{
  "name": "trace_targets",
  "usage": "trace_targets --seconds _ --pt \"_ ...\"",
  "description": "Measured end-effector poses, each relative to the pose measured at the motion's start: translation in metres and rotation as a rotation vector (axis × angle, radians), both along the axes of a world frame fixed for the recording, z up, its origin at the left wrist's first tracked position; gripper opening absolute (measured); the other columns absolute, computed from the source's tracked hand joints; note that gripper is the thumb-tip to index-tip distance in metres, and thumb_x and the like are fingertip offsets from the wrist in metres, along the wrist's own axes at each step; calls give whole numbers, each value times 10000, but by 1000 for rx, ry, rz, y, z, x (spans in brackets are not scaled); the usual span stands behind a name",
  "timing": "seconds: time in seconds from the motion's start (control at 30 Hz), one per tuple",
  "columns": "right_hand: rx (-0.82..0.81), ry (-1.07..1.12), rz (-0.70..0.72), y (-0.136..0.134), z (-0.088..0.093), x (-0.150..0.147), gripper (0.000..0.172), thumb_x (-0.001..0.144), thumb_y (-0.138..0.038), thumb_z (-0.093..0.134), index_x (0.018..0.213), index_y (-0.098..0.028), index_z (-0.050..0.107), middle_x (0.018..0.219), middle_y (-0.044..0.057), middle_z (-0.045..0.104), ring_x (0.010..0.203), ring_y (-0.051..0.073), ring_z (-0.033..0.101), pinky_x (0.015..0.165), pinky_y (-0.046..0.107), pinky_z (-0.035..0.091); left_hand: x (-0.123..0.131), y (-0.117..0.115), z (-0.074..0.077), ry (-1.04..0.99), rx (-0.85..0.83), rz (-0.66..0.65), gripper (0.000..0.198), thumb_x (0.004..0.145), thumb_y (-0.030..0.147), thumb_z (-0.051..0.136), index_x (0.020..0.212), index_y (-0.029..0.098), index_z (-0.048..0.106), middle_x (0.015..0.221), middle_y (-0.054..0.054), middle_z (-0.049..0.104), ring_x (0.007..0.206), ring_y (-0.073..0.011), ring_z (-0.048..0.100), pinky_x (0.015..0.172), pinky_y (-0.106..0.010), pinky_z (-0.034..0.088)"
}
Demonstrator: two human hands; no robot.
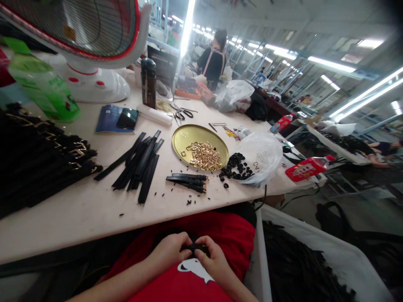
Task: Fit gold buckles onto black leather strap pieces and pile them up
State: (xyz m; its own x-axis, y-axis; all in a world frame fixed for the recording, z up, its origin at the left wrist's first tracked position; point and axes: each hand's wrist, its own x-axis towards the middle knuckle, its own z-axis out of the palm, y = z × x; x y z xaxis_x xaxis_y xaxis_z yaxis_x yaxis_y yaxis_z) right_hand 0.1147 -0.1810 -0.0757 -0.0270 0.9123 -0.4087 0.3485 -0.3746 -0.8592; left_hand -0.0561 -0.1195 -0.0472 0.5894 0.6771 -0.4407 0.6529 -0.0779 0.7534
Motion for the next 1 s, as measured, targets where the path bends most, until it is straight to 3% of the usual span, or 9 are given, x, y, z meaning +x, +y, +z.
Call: trace_targets --seconds 0.27,0.4,0.53,0.67,0.77,0.83,0.93,1.0 --pt "25 36 16 -2 -4 6 66 653 -238 570 681 -194 528 609 -30 514 595 127 479 543 226 364 8 -6 -8 42 26 -57 218 696 242 500 853 196 645 823 -14 686 761 -171 603 623 -213 394" --pt "-7 160 4 8 4 4 132 673 -296 592 709 -185 531 606 -33 509 561 114 469 514 217 354 7 3 5 22 45 -42 204 711 241 504 855 200 643 818 -5 685 744 -158 604 607 -203 395" --pt "117 233 -65 57 28 11 273 727 -422 556 858 -183 540 653 -11 548 557 126 503 533 238 400 9 44 33 -3 325 -6 227 788 355 466 864 216 629 821 -12 664 751 -167 594 634 -229 411" --pt "420 -130 -33 127 37 25 285 783 -422 483 904 -176 561 763 51 610 682 189 552 642 310 442 14 99 47 237 692 125 260 803 417 472 872 206 609 858 -32 632 801 -187 578 698 -270 417" --pt "631 -461 37 161 25 35 303 804 -408 445 922 -164 580 884 104 617 819 252 553 753 405 428 -2 136 48 347 767 184 184 803 352 504 912 237 596 924 -11 614 880 -174 561 780 -268 394" --pt "760 -606 40 169 12 39 339 802 -419 449 984 -159 568 985 128 597 919 280 529 818 448 401 -26 158 47 440 778 262 177 824 306 472 928 223 587 958 -34 599 918 -190 548 799 -291 384" --pt "866 -657 1 167 -4 41 384 810 -441 440 1061 -163 524 1044 131 575 970 274 518 836 446 408 -66 188 45 611 768 443 261 848 309 409 999 142 540 1003 -128 564 940 -249 538 783 -355 390" --pt "910 -645 -34 163 -11 41 391 818 -445 429 1079 -164 505 1044 130 573 972 266 520 829 437 419 -84 204 41 689 727 518 276 826 338 450 984 127 530 955 -130 579 891 -244 563 740 -335 410"
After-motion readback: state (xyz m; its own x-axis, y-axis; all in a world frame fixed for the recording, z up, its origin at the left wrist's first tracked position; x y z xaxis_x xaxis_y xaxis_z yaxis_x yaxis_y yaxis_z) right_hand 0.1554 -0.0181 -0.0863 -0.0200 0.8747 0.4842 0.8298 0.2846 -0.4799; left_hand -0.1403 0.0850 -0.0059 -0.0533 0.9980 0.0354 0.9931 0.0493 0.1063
